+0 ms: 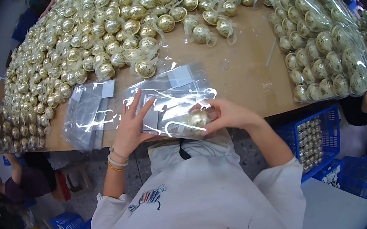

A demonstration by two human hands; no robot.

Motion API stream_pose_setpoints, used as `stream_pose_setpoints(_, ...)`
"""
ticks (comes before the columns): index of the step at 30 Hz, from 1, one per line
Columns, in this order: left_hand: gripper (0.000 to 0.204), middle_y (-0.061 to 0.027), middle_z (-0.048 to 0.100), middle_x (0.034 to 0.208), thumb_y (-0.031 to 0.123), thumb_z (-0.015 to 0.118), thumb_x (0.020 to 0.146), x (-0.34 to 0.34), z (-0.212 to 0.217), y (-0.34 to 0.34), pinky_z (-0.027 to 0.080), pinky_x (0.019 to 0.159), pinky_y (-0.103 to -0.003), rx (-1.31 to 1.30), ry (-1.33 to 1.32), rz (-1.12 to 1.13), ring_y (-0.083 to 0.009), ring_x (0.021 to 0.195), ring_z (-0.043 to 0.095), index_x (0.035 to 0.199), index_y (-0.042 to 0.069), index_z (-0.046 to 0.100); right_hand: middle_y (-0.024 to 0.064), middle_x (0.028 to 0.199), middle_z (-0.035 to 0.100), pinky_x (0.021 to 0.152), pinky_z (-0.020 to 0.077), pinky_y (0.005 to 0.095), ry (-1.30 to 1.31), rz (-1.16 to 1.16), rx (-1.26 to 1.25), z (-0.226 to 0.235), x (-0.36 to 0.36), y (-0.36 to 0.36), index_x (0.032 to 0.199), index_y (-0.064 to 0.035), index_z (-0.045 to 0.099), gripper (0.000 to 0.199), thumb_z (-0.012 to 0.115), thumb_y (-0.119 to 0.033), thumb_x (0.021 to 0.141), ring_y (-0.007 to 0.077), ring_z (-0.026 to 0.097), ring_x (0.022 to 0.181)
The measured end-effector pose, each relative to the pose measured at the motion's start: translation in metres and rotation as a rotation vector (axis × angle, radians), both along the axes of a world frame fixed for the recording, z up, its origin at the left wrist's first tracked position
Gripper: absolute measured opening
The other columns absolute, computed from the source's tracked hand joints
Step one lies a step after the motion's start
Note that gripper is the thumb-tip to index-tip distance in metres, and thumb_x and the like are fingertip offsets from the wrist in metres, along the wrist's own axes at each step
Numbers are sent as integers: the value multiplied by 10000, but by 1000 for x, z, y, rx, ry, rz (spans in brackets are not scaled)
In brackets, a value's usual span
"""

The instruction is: Manually picking up gold ornaments from a pile and placing them into clear plastic bags before sealing them.

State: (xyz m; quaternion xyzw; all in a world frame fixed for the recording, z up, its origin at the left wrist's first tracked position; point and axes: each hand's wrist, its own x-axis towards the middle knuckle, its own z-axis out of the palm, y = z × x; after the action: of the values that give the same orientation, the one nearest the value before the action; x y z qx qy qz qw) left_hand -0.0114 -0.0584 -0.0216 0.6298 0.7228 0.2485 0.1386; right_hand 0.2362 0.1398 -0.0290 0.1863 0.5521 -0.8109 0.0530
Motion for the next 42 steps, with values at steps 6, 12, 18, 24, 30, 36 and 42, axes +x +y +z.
stream_pose_setpoints(6,911,-147,257,1538,350,823,618,7,2,-3,438,1008,-424,-27,-19,-14,-357,1310,413,1423,209,421,100,1152,598,890,486,281,-1,-59,639,4,-66,-30,1235,19,529,641,838,-129,694,148,587,1033)
stream_pose_setpoints(12,972,-78,344,1505,377,792,639,22,3,-10,444,986,-437,75,182,34,-339,1136,540,1465,149,332,138,1316,541,959,469,316,13,-49,146,-9,-118,-46,1338,-31,493,597,742,-120,803,217,522,1208)
stream_pose_setpoints(18,943,-10,352,1507,485,745,644,16,4,-14,449,959,-433,11,294,69,-277,1009,565,1447,164,368,112,1112,666,784,522,296,-56,-19,518,7,-34,86,1202,21,608,341,613,-163,915,198,654,940)
stream_pose_setpoints(24,918,-23,349,1504,502,749,671,24,3,-5,465,924,-427,42,326,50,-359,1017,527,1439,159,380,131,797,690,593,516,345,-194,-41,1208,18,-166,43,1065,32,627,672,758,-519,704,245,665,668)
stream_pose_setpoints(30,929,-33,350,1505,513,753,664,21,-5,-4,477,910,-420,51,282,6,-360,1018,536,1438,160,382,220,1006,642,794,518,411,91,-290,1167,4,-170,31,1183,12,569,688,792,-376,660,353,637,924)
stream_pose_setpoints(36,997,-39,408,1473,524,780,629,21,-3,-3,484,846,-373,24,256,59,-313,913,548,1452,144,366,176,1064,605,796,517,349,-308,-642,1788,17,-17,10,1155,-15,559,567,799,-208,678,316,633,925)
stream_pose_setpoints(42,992,-40,413,1459,424,802,628,15,4,-6,493,827,-361,43,84,72,-323,935,521,1463,156,339,113,1044,623,795,498,295,-148,-163,320,20,-18,-12,1102,21,567,547,840,-154,661,171,616,964)
